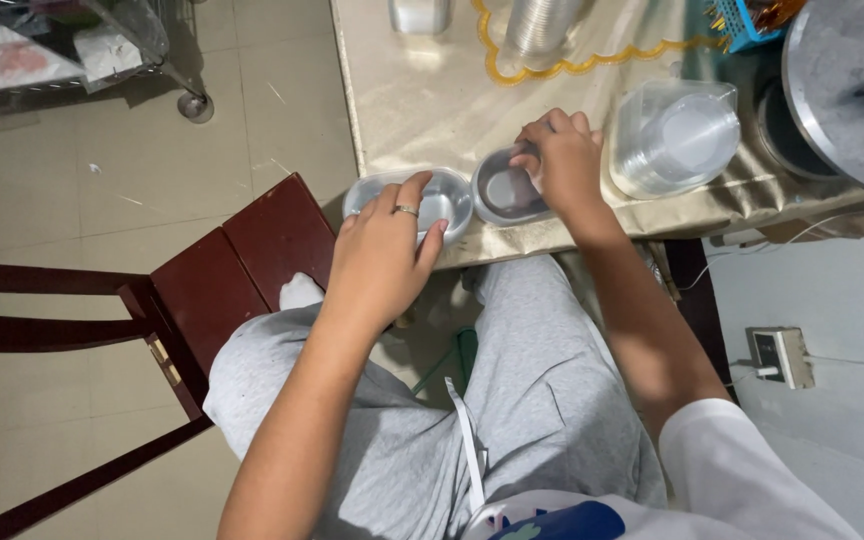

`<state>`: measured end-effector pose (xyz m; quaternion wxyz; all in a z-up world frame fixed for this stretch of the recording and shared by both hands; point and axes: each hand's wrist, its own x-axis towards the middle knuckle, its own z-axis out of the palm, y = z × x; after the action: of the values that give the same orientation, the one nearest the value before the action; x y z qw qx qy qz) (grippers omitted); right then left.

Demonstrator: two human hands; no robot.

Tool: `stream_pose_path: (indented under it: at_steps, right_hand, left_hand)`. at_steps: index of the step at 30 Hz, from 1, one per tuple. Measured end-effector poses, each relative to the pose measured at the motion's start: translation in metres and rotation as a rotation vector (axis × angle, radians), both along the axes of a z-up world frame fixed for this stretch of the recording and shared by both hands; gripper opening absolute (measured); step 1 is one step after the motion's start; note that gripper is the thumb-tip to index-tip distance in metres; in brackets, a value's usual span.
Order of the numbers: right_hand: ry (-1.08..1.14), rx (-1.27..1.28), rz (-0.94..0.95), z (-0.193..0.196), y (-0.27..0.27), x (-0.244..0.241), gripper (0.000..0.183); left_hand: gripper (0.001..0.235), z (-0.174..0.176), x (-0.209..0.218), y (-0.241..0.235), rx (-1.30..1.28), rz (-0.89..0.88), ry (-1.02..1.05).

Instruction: Wiping down plastic containers with a cloth.

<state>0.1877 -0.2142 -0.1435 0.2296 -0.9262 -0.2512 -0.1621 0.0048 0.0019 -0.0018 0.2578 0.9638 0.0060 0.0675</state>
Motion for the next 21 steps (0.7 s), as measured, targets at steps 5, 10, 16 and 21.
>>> stream_pose_path:
  at_steps: [5,10,16,21]
  right_hand:
    - [0.096,0.007,0.15,-0.003,-0.013,0.01,0.017]
    - [0.057,0.007,0.113,0.002,-0.009,0.007,0.019]
    - [0.062,0.013,0.112,-0.001,-0.01,0.011,0.022]
    - [0.021,-0.061,0.105,0.006,-0.005,0.004,0.028]
  left_hand:
    - [0.049,-0.006,-0.001,0.005,0.044,-0.014,-0.027]
    - [0.048,-0.005,-0.002,0.003,0.037,-0.004,-0.004]
    - [0.047,-0.008,-0.002,0.004,0.047,-0.017,-0.018]
    - [0.045,-0.007,-0.001,0.004,0.061,-0.019,0.007]
